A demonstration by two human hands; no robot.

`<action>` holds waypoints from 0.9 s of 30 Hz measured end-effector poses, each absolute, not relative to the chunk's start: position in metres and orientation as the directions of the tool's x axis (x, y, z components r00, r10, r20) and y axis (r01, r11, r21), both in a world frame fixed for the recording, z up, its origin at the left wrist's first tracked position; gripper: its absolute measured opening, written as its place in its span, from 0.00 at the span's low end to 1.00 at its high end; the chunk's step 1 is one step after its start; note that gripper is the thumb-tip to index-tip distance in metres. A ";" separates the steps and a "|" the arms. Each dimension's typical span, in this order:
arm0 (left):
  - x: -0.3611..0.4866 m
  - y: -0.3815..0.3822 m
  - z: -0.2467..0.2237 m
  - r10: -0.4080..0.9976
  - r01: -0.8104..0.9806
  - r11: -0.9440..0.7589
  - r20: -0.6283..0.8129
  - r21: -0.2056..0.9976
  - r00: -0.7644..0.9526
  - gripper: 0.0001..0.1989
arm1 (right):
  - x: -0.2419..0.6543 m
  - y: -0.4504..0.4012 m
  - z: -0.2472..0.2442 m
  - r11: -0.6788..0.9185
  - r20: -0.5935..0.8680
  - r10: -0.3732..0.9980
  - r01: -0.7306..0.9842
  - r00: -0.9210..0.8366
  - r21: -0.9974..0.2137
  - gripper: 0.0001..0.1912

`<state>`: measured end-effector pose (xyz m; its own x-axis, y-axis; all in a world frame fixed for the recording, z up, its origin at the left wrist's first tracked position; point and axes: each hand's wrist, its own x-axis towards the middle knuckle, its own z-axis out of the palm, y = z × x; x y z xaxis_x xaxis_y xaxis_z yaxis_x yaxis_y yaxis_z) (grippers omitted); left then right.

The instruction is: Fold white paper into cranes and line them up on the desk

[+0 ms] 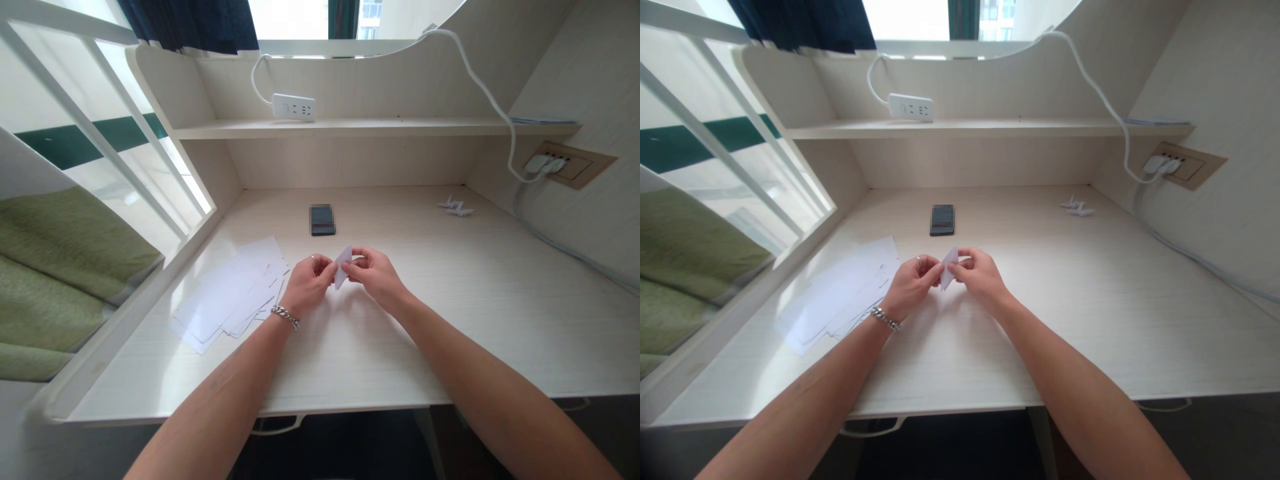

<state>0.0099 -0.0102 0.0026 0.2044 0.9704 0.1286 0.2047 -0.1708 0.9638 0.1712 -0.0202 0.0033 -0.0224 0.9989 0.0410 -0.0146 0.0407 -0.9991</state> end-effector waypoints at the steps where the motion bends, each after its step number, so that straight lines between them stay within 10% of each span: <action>1: 0.010 -0.010 0.003 0.971 0.196 -0.167 0.126 0.966 0.204 0.12 | 0.172 -0.020 0.004 0.030 0.030 1.000 -0.025 -0.007 -0.999 0.18; 9: 0.012 -0.015 0.011 0.954 0.186 -0.138 0.080 0.973 0.290 0.14 | 0.174 -0.021 0.005 0.173 0.172 0.985 0.119 -0.016 -0.978 0.15; 27: 0.014 -0.014 0.011 0.981 0.022 -0.153 0.149 0.988 0.128 0.14 | 0.171 -0.022 0.003 0.022 0.012 0.976 0.040 -0.217 -0.999 0.16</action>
